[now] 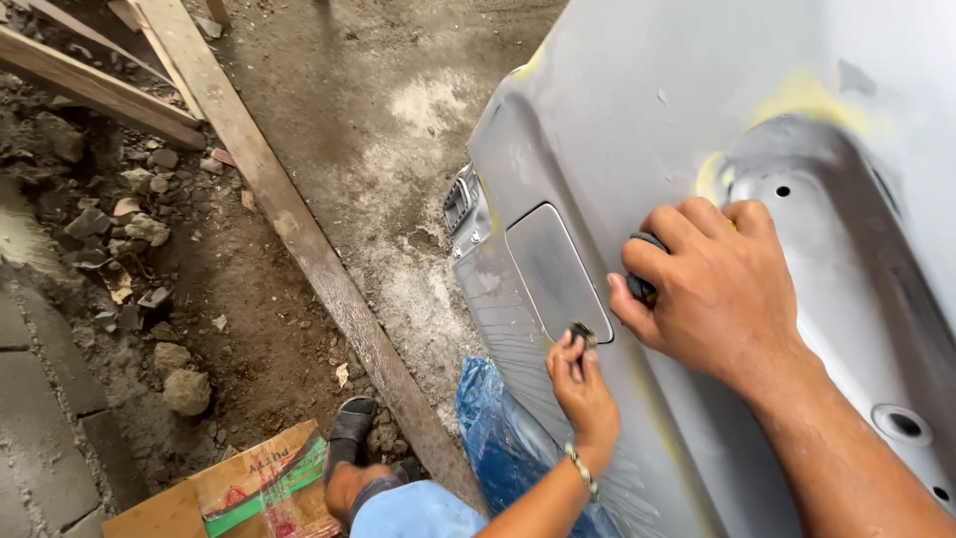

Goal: The person scrubs the exterior surface of a detached car door using a yellow sponge and a grey sanding block. They repeatedly dip the sponge into a bucket of water to wet it and continue scrubbing various sections of the door, including the handle area and the lower edge.

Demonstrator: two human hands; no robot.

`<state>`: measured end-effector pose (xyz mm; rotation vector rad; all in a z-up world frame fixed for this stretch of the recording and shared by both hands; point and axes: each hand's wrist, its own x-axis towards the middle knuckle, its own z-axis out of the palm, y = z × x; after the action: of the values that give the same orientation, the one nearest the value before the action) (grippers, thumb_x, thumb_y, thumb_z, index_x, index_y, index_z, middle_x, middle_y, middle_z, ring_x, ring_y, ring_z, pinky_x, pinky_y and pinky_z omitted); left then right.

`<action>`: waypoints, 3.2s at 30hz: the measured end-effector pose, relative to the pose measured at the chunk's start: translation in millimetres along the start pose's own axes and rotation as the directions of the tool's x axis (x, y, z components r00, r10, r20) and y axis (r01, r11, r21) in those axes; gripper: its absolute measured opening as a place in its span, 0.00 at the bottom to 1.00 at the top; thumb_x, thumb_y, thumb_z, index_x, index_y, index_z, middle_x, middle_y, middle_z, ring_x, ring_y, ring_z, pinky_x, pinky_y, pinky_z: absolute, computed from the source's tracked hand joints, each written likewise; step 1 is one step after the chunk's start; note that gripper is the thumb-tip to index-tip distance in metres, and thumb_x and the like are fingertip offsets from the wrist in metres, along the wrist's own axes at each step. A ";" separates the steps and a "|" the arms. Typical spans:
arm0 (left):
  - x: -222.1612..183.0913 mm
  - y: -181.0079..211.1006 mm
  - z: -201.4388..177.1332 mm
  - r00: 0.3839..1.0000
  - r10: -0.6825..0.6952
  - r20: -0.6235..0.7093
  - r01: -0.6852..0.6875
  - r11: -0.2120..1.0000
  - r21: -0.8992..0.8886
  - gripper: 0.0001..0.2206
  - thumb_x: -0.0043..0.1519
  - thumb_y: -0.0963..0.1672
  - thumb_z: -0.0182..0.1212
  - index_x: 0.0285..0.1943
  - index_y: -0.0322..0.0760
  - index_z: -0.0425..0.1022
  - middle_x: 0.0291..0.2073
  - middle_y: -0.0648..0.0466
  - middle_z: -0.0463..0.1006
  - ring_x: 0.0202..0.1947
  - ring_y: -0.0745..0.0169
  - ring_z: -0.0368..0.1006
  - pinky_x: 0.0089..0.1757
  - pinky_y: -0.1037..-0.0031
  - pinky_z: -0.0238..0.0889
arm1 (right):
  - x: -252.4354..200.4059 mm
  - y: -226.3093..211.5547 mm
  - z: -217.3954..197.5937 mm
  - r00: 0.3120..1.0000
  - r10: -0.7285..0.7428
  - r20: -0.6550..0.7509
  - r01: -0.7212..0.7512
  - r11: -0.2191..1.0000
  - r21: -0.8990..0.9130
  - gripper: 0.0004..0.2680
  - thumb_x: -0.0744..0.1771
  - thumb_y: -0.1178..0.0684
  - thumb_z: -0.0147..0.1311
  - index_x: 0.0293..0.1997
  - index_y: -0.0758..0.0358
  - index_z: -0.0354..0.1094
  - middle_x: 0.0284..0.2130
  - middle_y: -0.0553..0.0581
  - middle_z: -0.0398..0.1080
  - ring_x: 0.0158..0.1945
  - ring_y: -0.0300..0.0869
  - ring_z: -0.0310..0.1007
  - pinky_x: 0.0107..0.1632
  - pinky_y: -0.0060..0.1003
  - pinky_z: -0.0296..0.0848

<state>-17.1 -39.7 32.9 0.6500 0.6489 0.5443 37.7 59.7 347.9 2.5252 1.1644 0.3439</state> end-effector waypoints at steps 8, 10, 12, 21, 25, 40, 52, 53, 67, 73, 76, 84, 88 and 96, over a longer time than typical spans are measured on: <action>89.0 31.6 30.5 0.989 0.147 -0.027 -0.141 0.975 0.171 0.12 0.66 0.36 0.53 0.58 0.28 0.68 0.52 0.45 0.68 0.57 0.50 0.70 0.58 0.66 0.63 | 0.3 -3.8 -1.0 1.000 0.020 0.004 -0.020 0.999 -0.044 0.09 0.62 0.45 0.64 0.26 0.55 0.70 0.30 0.49 0.67 0.42 0.45 0.69 0.46 0.45 0.60; 71.2 11.6 15.3 0.960 0.279 0.034 -0.277 0.922 0.271 0.09 0.65 0.36 0.56 0.53 0.27 0.70 0.54 0.43 0.70 0.58 0.48 0.68 0.58 0.63 0.63 | 5.1 -3.7 4.6 0.999 0.036 0.006 -0.036 0.998 -0.053 0.08 0.61 0.45 0.64 0.25 0.54 0.70 0.29 0.48 0.68 0.40 0.44 0.69 0.45 0.45 0.60; 57.2 8.8 13.0 0.921 0.377 0.094 -0.384 0.849 0.364 0.05 0.64 0.35 0.59 0.47 0.27 0.72 0.57 0.41 0.71 0.60 0.45 0.67 0.57 0.61 0.62 | 4.5 -3.4 5.3 0.998 0.050 0.033 -0.048 0.997 -0.062 0.07 0.60 0.46 0.64 0.25 0.53 0.71 0.29 0.48 0.69 0.39 0.44 0.70 0.44 0.45 0.60; 164.0 92.7 103.8 0.881 0.459 0.116 -0.473 0.842 0.261 0.05 0.66 0.36 0.59 0.49 0.27 0.72 0.55 0.42 0.71 0.59 0.44 0.66 0.60 0.60 0.59 | 49.2 4.9 8.7 1.000 -0.024 0.004 0.024 0.999 0.036 0.08 0.59 0.47 0.63 0.23 0.56 0.68 0.33 0.50 0.71 0.41 0.45 0.70 0.44 0.47 0.61; 246.0 96.7 122.1 0.909 0.417 0.009 -0.385 0.831 0.400 0.07 0.66 0.37 0.59 0.51 0.28 0.74 0.50 0.42 0.72 0.53 0.46 0.68 0.56 0.61 0.62 | 81.2 10.9 13.9 0.994 -0.088 0.062 0.077 0.984 0.159 0.08 0.60 0.47 0.62 0.25 0.56 0.68 0.32 0.51 0.69 0.40 0.46 0.69 0.43 0.45 0.63; 245.4 79.0 114.6 0.910 0.404 0.097 -0.414 0.862 0.292 0.07 0.64 0.40 0.63 0.48 0.31 0.76 0.51 0.44 0.74 0.55 0.49 0.71 0.56 0.61 0.66 | 197.0 19.0 53.9 0.855 -0.083 0.513 -0.046 0.971 0.234 0.10 0.59 0.44 0.63 0.38 0.53 0.75 0.36 0.53 0.69 0.45 0.46 0.67 0.45 0.44 0.63; 240.6 58.9 92.5 0.952 0.306 0.032 -0.302 0.911 0.280 0.04 0.70 0.40 0.57 0.44 0.30 0.71 0.42 0.46 0.70 0.44 0.52 0.67 0.49 0.64 0.64 | 198.5 10.1 60.2 0.802 -0.123 0.585 -0.035 0.967 0.252 0.10 0.58 0.44 0.63 0.37 0.53 0.75 0.35 0.53 0.68 0.47 0.48 0.67 0.44 0.45 0.61; 264.5 63.1 102.5 0.913 0.406 0.029 -0.375 0.810 0.451 0.07 0.71 0.40 0.59 0.39 0.31 0.68 0.37 0.48 0.68 0.40 0.54 0.66 0.47 0.65 0.63 | 205.9 9.3 55.3 0.752 -0.123 0.648 -0.011 0.980 0.199 0.10 0.59 0.43 0.62 0.37 0.53 0.74 0.36 0.53 0.67 0.48 0.47 0.66 0.47 0.44 0.61; 293.3 66.6 75.5 0.983 0.184 -0.005 -0.162 0.874 0.459 0.06 0.69 0.41 0.56 0.42 0.30 0.71 0.42 0.46 0.70 0.43 0.53 0.68 0.48 0.64 0.65 | 211.0 2.5 49.9 0.696 -0.117 0.708 -0.055 0.975 0.216 0.10 0.61 0.42 0.60 0.37 0.53 0.74 0.35 0.52 0.67 0.45 0.45 0.66 0.48 0.43 0.61; 255.4 32.3 52.0 0.980 0.189 0.060 -0.197 0.895 0.399 0.05 0.67 0.40 0.57 0.44 0.27 0.72 0.45 0.43 0.71 0.47 0.50 0.70 0.48 0.63 0.66 | 206.9 1.2 54.7 0.651 -0.103 0.752 -0.096 0.972 0.216 0.09 0.61 0.43 0.59 0.39 0.51 0.74 0.37 0.52 0.67 0.45 0.45 0.66 0.47 0.43 0.61; 295.4 10.6 44.0 0.994 0.075 -0.078 -0.039 0.922 0.384 0.05 0.67 0.40 0.57 0.45 0.28 0.71 0.44 0.46 0.73 0.44 0.53 0.72 0.48 0.66 0.68 | 211.0 -6.2 53.2 0.613 -0.130 0.779 -0.084 0.970 0.227 0.10 0.62 0.41 0.59 0.38 0.52 0.74 0.37 0.52 0.67 0.46 0.45 0.66 0.48 0.42 0.61; 257.7 0.5 28.0 0.999 0.039 -0.014 -0.033 0.954 0.299 0.04 0.65 0.38 0.58 0.44 0.27 0.71 0.43 0.49 0.69 0.44 0.58 0.72 0.46 0.70 0.69 | 203.4 -6.3 55.4 0.608 -0.155 0.779 -0.083 0.963 0.256 0.11 0.61 0.41 0.59 0.40 0.52 0.74 0.37 0.53 0.67 0.46 0.46 0.66 0.48 0.44 0.62; 259.9 13.1 28.1 0.996 0.060 -0.072 -0.030 0.931 0.363 0.06 0.66 0.39 0.58 0.48 0.27 0.72 0.43 0.48 0.72 0.45 0.58 0.72 0.48 0.71 0.68 | 205.5 -6.8 48.6 0.542 -0.141 0.829 -0.092 0.970 0.226 0.10 0.63 0.41 0.58 0.40 0.52 0.73 0.38 0.51 0.67 0.48 0.44 0.66 0.50 0.42 0.62; 290.7 7.4 35.2 0.990 0.039 -0.133 0.017 0.919 0.394 0.06 0.68 0.41 0.59 0.49 0.28 0.73 0.43 0.47 0.74 0.42 0.58 0.72 0.46 0.69 0.68 | 207.4 -11.0 52.0 0.540 -0.159 0.826 -0.085 0.967 0.242 0.10 0.63 0.41 0.58 0.40 0.52 0.73 0.39 0.51 0.67 0.48 0.44 0.65 0.51 0.42 0.62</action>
<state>201.4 137.7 -48.3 1.0023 0.8984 0.4743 180.2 215.4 311.9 2.3139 0.8490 -1.0340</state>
